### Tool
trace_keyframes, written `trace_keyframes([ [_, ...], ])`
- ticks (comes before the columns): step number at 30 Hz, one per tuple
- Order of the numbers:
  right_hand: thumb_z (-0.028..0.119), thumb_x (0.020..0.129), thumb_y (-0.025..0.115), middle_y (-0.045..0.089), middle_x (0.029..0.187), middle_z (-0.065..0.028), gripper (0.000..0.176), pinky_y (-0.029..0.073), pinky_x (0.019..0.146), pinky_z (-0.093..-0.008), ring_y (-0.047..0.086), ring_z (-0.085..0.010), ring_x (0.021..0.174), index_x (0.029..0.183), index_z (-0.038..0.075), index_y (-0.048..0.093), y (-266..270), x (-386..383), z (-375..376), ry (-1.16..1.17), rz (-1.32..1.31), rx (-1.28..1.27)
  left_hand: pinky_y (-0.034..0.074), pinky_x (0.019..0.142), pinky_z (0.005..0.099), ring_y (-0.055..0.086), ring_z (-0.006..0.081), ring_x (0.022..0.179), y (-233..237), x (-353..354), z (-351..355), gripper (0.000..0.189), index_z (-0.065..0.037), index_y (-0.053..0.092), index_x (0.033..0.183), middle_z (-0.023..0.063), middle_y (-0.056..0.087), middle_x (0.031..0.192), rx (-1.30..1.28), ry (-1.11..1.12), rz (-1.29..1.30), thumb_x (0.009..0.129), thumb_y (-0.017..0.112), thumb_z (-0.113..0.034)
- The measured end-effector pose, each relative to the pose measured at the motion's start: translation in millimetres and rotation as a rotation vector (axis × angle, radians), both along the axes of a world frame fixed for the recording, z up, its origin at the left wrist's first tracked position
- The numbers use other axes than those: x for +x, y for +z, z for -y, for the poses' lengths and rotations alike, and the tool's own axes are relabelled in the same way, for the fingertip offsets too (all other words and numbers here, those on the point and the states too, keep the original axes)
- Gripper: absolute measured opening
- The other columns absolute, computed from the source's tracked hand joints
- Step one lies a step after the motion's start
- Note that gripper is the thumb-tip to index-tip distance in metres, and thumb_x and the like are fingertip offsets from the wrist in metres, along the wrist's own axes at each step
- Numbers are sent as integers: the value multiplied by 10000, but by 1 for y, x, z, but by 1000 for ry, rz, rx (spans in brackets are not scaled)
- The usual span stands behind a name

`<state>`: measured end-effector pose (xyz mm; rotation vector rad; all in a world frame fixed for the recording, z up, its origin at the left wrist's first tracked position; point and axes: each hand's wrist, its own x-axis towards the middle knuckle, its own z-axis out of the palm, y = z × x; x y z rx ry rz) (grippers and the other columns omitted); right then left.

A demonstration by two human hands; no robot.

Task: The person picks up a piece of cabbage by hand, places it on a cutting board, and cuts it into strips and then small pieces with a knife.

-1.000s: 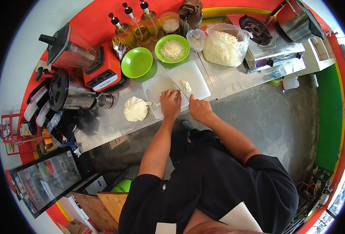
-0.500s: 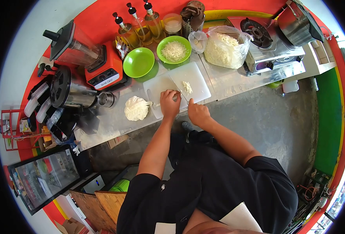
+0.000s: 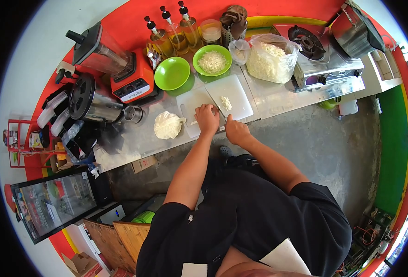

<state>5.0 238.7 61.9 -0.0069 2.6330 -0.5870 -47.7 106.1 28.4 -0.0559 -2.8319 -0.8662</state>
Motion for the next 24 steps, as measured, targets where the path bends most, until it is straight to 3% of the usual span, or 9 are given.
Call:
trace_keyframes([
  [1, 102, 938, 502, 713, 951, -281, 209, 564, 844, -510, 715, -438, 935, 1092, -32, 453, 1, -2, -1, 14, -13, -9, 455, 874, 402, 585, 306, 993, 0, 1, -1, 72, -105, 724, 870, 50, 664, 979, -58, 15, -42, 821, 728, -158],
  [5, 101, 937, 502, 709, 964, -289, 214, 560, 854, -514, 712, -442, 949, 1094, -35, 449, 9, -4, 0, 38, 13, 7, 460, 874, 409, 585, 314, 997, 5, 2, 2, 73, -109, 730, 897, 54, 661, 983, -75, -59, -31, 838, 702, -142],
  [7, 230, 1006, 523, 703, 966, -298, 281, 536, 867, -543, 692, -473, 963, 1100, -24, 449, 5, -1, 2, 14, 16, -21, 462, 875, 415, 587, 312, 997, 6, 5, 2, 84, -103, 735, 906, 55, 660, 980, -82, -66, -49, 838, 692, -129],
  [12, 207, 997, 523, 699, 968, -309, 267, 539, 869, -541, 691, -473, 970, 1093, -30, 447, 7, -1, 2, 15, 15, -25, 477, 881, 424, 598, 303, 970, 11, 11, 5, 111, -77, 747, 914, 65, 665, 955, -62, -87, -134, 838, 668, -84],
  [14, 197, 995, 521, 698, 968, -313, 262, 540, 868, -540, 691, -474, 971, 1092, -33, 444, 13, 1, 2, 19, 16, -34, 499, 869, 422, 614, 308, 947, 8, 13, 12, 122, -61, 746, 922, 79, 680, 947, -107, -220, -85, 848, 650, -62],
  [16, 101, 937, 504, 710, 971, -290, 239, 572, 847, -493, 715, -433, 955, 1114, -50, 451, 18, 0, 3, 31, 8, -14, 508, 861, 418, 622, 313, 948, 4, 16, 12, 129, -57, 746, 929, 85, 689, 958, -76, -204, -73, 854, 641, -54],
  [24, 104, 946, 507, 698, 990, -313, 236, 553, 873, -516, 699, -461, 975, 1111, -54, 447, 11, -11, 4, 49, 31, -33, 533, 846, 407, 644, 313, 967, 7, 16, 11, 174, -60, 742, 937, 99, 707, 989, -9, -169, -57, 858, 587, -40],
])
